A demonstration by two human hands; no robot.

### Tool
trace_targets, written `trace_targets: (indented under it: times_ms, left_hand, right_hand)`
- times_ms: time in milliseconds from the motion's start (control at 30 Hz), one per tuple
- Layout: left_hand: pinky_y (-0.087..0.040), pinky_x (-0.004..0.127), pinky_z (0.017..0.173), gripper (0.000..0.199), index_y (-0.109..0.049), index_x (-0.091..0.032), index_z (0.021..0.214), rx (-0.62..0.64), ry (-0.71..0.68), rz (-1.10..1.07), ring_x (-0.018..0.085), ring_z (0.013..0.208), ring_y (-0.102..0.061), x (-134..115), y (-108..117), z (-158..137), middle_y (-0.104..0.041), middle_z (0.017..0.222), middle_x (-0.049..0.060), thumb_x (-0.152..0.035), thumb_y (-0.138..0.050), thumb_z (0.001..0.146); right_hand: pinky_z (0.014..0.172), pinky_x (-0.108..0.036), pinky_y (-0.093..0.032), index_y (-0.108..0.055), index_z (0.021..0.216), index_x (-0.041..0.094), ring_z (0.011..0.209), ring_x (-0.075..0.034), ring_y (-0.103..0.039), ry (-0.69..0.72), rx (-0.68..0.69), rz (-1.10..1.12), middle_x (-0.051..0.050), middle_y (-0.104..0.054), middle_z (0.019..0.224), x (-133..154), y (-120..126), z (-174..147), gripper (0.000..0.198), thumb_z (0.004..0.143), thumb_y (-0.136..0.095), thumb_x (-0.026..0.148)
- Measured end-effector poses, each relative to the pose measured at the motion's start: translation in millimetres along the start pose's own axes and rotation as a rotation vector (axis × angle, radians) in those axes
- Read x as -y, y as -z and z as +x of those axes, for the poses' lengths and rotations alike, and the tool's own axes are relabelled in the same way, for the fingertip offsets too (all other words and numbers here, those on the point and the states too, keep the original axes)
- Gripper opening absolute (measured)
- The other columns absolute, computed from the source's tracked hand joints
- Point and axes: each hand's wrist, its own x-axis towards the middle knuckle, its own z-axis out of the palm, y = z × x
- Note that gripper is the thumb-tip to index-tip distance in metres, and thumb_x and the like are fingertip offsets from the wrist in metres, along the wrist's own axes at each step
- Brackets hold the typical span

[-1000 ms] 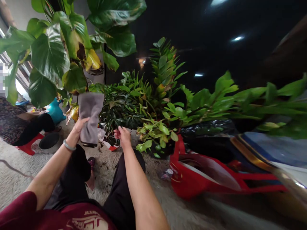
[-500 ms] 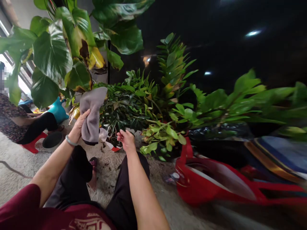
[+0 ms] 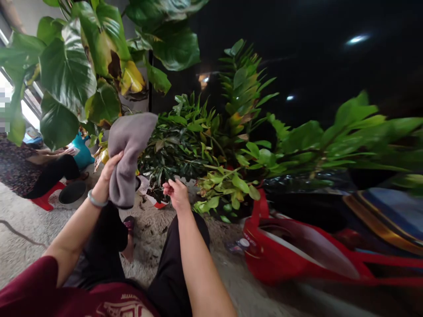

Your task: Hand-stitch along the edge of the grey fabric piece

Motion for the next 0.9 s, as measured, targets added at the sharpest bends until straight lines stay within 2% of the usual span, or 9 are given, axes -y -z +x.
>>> trace_targets:
  times_ms: [67,133,267,367,467,567,633,733,900]
  left_hand:
    - [-0.058,0.036,0.094,0.025,-0.072,-0.013,0.110,0.049,0.012,-0.093,0.022,0.103,-0.072,-2.0,-15.9,16.1,-0.078,0.102,0.004,-0.027,-0.067,0.090]
    - [-0.058,0.036,0.095,0.025,-0.072,-0.012,0.111,0.034,0.070,-0.134,0.022,0.101,-0.072,15.7,-13.1,15.1,-0.078,0.101,0.005,-0.027,-0.065,0.092]
    - [-0.060,0.030,0.086,0.021,-0.074,-0.014,0.100,-0.073,0.298,-0.145,0.022,0.088,-0.074,76.0,36.9,-34.1,-0.079,0.094,0.006,-0.028,-0.073,0.085]
    - [-0.062,0.031,0.071,0.020,-0.075,-0.016,0.092,-0.061,0.499,-0.108,0.022,0.071,-0.073,92.5,65.4,-71.9,-0.078,0.084,0.007,-0.033,-0.077,0.081]
    - [-0.060,0.028,0.062,0.012,-0.072,-0.018,0.083,-0.095,0.331,-0.159,0.019,0.060,-0.070,62.4,54.3,-69.6,-0.075,0.073,0.003,-0.029,-0.075,0.081]
    - [-0.058,0.023,0.062,0.003,-0.070,-0.019,0.084,-0.067,0.058,-0.319,0.015,0.061,-0.070,16.3,18.7,-30.2,-0.074,0.072,-0.002,-0.021,-0.069,0.084]
    - [-0.058,0.021,0.064,0.004,-0.071,-0.019,0.089,-0.041,0.034,-0.362,0.014,0.063,-0.070,1.5,-1.0,-3.3,-0.074,0.073,-0.002,-0.020,-0.068,0.087]
    - [-0.058,0.021,0.065,0.008,-0.072,-0.015,0.092,-0.064,0.212,-0.315,0.014,0.059,-0.069,21.5,-4.5,6.1,-0.074,0.072,0.001,-0.021,-0.067,0.090]
    - [-0.058,0.027,0.060,0.012,-0.076,-0.014,0.083,0.000,0.627,-0.124,0.019,0.057,-0.069,93.9,46.2,-61.8,-0.076,0.073,0.007,-0.025,-0.071,0.084]
  right_hand:
    - [0.042,-0.022,-0.047,-0.054,0.065,0.021,0.041,-0.010,-0.055,0.002,0.010,-0.001,0.002,-0.067,0.055,-2.4,-3.5,-2.1,0.038,0.056,-0.087,0.038]
    - [0.043,-0.023,-0.047,-0.056,0.066,0.021,0.041,-0.009,-0.055,0.009,0.019,0.002,0.002,-0.066,0.055,-3.2,-3.6,-3.4,0.037,0.055,-0.088,0.037]
    - [0.043,-0.022,-0.047,-0.059,0.067,0.020,0.041,-0.010,-0.055,0.015,0.004,-0.012,0.002,-0.067,0.055,-0.5,6.4,-0.9,0.035,0.055,-0.087,0.036]
    - [0.042,-0.022,-0.048,-0.059,0.066,0.021,0.042,-0.010,-0.056,0.022,-0.001,-0.011,0.002,-0.068,0.055,1.3,15.1,3.0,0.034,0.057,-0.087,0.036]
    - [0.042,-0.022,-0.049,-0.058,0.067,0.020,0.041,-0.010,-0.057,0.034,0.022,0.003,0.003,-0.067,0.055,-0.1,17.9,5.3,0.033,0.060,-0.087,0.035]
    - [0.042,-0.022,-0.049,-0.056,0.067,0.020,0.040,-0.010,-0.057,0.036,0.048,-0.007,0.003,-0.066,0.054,-3.2,15.5,5.1,0.032,0.066,-0.084,0.034]
    - [0.043,-0.022,-0.049,-0.056,0.068,0.020,0.041,-0.010,-0.058,0.034,0.060,-0.006,0.003,-0.066,0.055,-4.7,13.5,3.9,0.031,0.069,-0.084,0.034]
    - [0.044,-0.021,-0.050,-0.057,0.070,0.020,0.041,-0.009,-0.058,0.030,0.053,0.019,0.002,-0.067,0.056,-4.5,13.1,2.7,0.030,0.067,-0.085,0.032]
    - [0.042,-0.021,-0.047,-0.054,0.068,0.020,0.040,-0.010,-0.057,-0.018,-0.048,0.001,0.002,-0.068,0.056,-1.6,21.9,4.8,0.031,0.065,-0.084,0.029]
